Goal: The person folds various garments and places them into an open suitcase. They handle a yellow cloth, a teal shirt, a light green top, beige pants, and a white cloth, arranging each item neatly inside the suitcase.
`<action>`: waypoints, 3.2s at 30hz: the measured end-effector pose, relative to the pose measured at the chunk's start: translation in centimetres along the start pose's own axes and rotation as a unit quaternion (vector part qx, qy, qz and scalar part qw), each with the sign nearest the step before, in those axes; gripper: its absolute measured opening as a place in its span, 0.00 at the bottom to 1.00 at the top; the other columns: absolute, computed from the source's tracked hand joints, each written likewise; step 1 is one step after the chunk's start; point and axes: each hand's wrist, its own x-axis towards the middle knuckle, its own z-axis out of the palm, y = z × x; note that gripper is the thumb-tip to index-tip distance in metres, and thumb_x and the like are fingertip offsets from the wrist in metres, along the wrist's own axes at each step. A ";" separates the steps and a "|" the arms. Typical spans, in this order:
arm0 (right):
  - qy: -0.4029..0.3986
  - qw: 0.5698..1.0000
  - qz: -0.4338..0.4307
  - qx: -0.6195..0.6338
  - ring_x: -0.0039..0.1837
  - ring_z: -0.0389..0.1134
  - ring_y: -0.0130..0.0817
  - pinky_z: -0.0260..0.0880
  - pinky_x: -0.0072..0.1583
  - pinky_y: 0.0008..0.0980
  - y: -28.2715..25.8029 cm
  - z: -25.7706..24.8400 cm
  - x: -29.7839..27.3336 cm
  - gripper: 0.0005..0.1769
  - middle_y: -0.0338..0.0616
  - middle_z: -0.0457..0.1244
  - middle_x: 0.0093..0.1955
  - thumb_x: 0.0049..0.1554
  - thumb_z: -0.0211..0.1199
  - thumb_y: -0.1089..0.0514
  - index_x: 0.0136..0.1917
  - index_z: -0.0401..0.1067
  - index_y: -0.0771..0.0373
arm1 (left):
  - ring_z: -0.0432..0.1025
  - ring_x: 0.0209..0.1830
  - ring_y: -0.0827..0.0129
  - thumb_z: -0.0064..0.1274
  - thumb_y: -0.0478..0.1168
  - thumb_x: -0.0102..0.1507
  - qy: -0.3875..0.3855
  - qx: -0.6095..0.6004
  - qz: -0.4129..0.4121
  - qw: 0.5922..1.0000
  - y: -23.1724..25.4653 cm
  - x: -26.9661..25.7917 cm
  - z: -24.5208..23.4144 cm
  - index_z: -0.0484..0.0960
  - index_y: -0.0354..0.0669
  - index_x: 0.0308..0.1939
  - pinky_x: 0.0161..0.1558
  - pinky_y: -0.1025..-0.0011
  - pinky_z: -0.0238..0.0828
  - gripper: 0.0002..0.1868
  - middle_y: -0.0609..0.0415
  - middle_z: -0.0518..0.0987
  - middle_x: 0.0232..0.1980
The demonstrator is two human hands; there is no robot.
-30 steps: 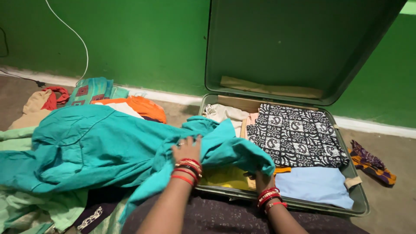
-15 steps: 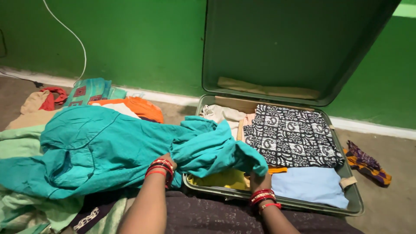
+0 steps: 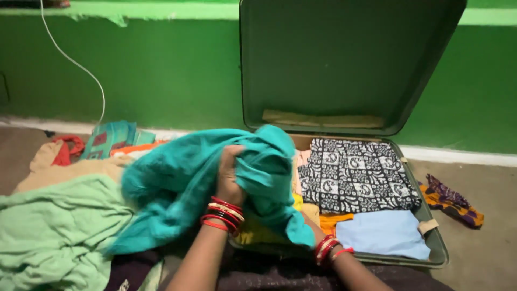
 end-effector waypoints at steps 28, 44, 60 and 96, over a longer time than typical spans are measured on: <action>0.110 0.903 -0.109 0.401 0.66 0.65 0.40 0.66 0.68 0.44 -33.8 -25.2 10.0 0.43 0.49 0.61 0.69 0.56 0.60 0.62 0.82 0.50 0.56 | 0.71 0.59 0.58 0.41 0.68 0.62 -0.218 -0.301 -0.503 0.781 7.8 13.2 9.8 0.82 0.53 0.57 0.62 0.59 0.62 0.33 0.48 0.78 0.61; 0.120 0.954 0.177 0.208 0.63 0.70 0.48 0.70 0.65 0.53 -26.8 -28.4 8.4 0.22 0.52 0.70 0.61 0.62 0.49 0.54 0.64 0.72 0.66 | 0.77 0.56 0.58 0.47 0.48 0.69 -0.120 -0.452 -0.348 0.813 10.8 26.2 11.9 0.79 0.31 0.59 0.63 0.59 0.73 0.24 0.45 0.82 0.60; 0.259 0.872 -0.062 0.411 0.34 0.60 0.17 0.61 0.33 0.15 -31.2 -36.8 8.4 0.25 0.33 0.60 0.41 0.62 0.57 0.64 0.71 0.63 0.50 | 0.75 0.57 0.59 0.60 0.48 0.63 0.046 -0.255 -0.393 0.882 4.0 23.5 6.6 0.81 0.29 0.52 0.64 0.60 0.69 0.24 0.42 0.81 0.59; -0.121 0.920 0.177 0.328 0.63 0.71 0.43 0.75 0.61 0.43 -25.4 -20.6 11.6 0.39 0.59 0.65 0.67 0.55 0.66 0.43 0.71 0.65 0.68 | 0.78 0.44 0.60 0.61 0.52 0.53 -0.200 -0.328 -0.486 0.785 11.2 20.0 7.6 0.80 0.35 0.51 0.51 0.63 0.77 0.28 0.46 0.83 0.46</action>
